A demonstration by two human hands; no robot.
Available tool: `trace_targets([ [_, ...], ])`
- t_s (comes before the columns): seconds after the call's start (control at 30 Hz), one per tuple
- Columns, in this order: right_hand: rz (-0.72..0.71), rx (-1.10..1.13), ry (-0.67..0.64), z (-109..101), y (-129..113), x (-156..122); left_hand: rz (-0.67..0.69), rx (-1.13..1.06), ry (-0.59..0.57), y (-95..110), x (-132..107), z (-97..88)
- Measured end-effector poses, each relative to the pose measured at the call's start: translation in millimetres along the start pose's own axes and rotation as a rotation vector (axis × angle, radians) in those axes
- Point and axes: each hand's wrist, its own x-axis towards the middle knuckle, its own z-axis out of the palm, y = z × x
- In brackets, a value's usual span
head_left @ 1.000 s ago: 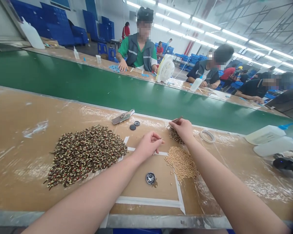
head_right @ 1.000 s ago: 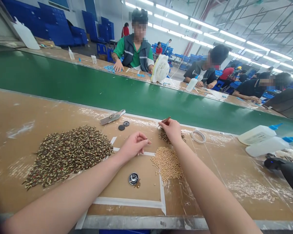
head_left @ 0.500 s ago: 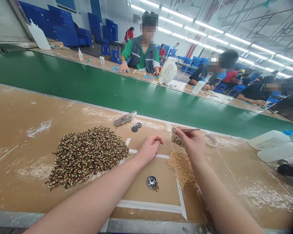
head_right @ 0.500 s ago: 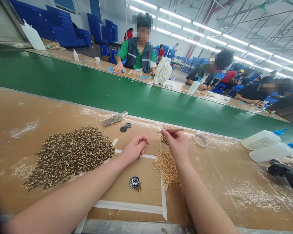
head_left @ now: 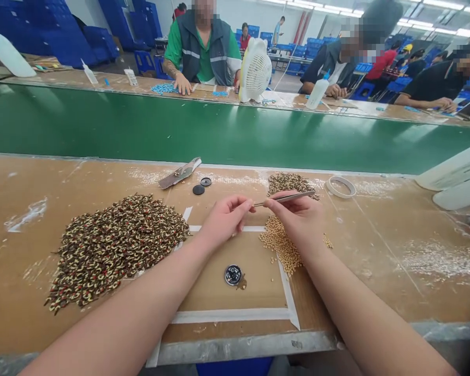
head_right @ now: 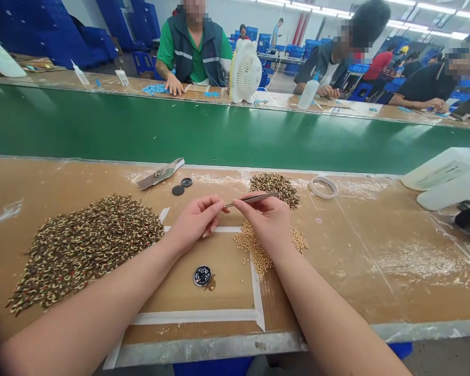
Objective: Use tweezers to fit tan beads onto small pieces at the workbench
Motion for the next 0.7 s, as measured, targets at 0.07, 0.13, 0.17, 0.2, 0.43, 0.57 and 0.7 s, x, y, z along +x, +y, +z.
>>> trace_targets([
  [0.07,0.000,0.004,-0.008,1.0,-0.4,-1.5,-0.002,-0.004,-0.006,0.4,-0.4,-0.2],
  [0.13,-0.011,0.007,-0.015,1.8,-1.5,-2.2,-0.006,-0.005,-0.005,1.0,-0.2,-0.5],
  [0.17,-0.017,0.010,-0.020,2.0,-2.2,-2.4,-0.011,-0.010,-0.003,1.4,-0.1,-0.6],
  [0.2,-0.023,0.013,-0.023,2.3,-3.0,-2.6,-0.018,-0.022,-0.002,1.9,-0.1,-0.7],
  [0.43,0.086,0.213,0.008,5.3,-4.7,-1.4,-0.084,-0.318,-0.098,6.8,-4.4,0.1],
  [0.57,0.192,0.384,-0.013,7.8,-0.6,0.7,-0.090,-0.323,-0.152,5.7,-6.7,0.2],
  [0.7,0.238,0.406,-0.032,7.3,3.2,1.2,-0.086,-0.298,-0.156,4.4,-6.9,0.0],
])
